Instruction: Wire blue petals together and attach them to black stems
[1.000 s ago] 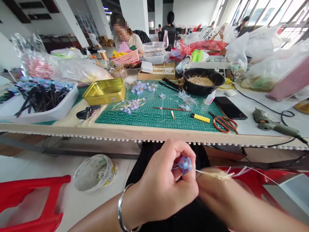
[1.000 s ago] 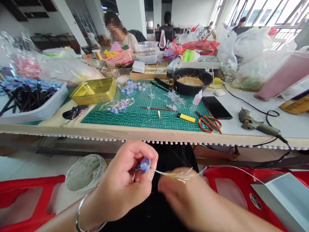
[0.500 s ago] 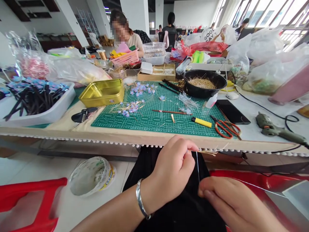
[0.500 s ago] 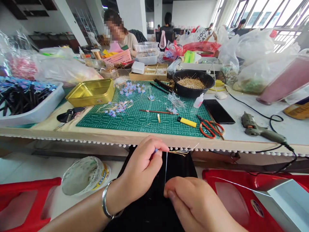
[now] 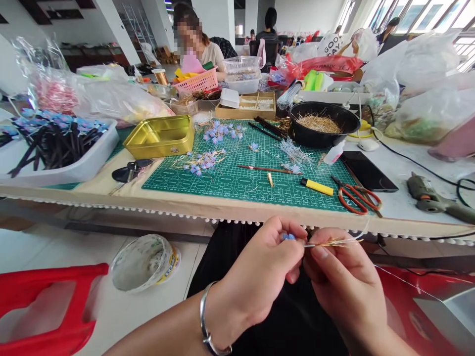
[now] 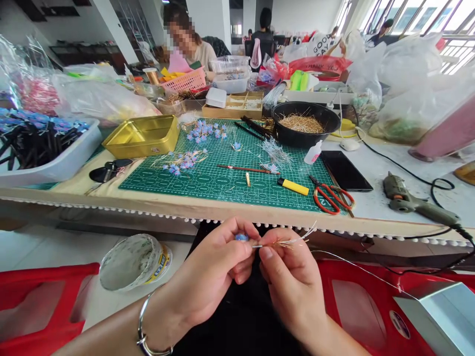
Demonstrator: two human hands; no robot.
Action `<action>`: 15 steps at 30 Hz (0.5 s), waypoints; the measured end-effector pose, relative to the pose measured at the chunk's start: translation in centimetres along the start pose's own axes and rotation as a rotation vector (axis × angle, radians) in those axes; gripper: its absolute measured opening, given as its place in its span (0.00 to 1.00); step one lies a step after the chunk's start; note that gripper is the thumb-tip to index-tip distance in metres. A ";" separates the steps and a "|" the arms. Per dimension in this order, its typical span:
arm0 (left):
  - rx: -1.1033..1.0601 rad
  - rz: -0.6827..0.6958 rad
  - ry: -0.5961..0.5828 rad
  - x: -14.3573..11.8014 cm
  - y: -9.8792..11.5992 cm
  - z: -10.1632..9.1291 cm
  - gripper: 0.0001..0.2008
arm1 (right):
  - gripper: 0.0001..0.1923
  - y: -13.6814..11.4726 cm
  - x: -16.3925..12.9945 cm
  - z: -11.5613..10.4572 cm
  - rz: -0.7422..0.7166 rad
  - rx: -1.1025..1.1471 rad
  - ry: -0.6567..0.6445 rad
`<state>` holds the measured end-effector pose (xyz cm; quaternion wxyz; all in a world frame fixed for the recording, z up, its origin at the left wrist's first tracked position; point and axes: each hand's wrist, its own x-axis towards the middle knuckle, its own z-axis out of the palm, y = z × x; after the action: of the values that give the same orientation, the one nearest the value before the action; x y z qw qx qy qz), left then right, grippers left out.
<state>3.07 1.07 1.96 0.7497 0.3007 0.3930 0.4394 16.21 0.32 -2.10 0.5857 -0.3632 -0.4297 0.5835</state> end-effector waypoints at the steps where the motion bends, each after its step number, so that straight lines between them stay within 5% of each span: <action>1: -0.026 -0.024 -0.017 0.0 -0.1 0.0 0.08 | 0.01 -0.1 -0.1 -0.2 -0.027 -0.031 0.004; 10: 0.125 0.055 -0.096 0.1 -0.7 0.1 0.15 | 0.02 -0.3 -2.3 -2.2 -0.209 -0.492 0.032; 15: 0.437 0.210 -0.077 -1.3 0.7 0.3 0.13 | 0.06 -1.3 1.0 -3.0 -0.225 -0.650 -0.200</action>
<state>2.58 0.17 3.10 0.6315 0.5115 0.4163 0.4079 19.44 1.45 -1.88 0.4551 -0.4219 -0.6855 0.3808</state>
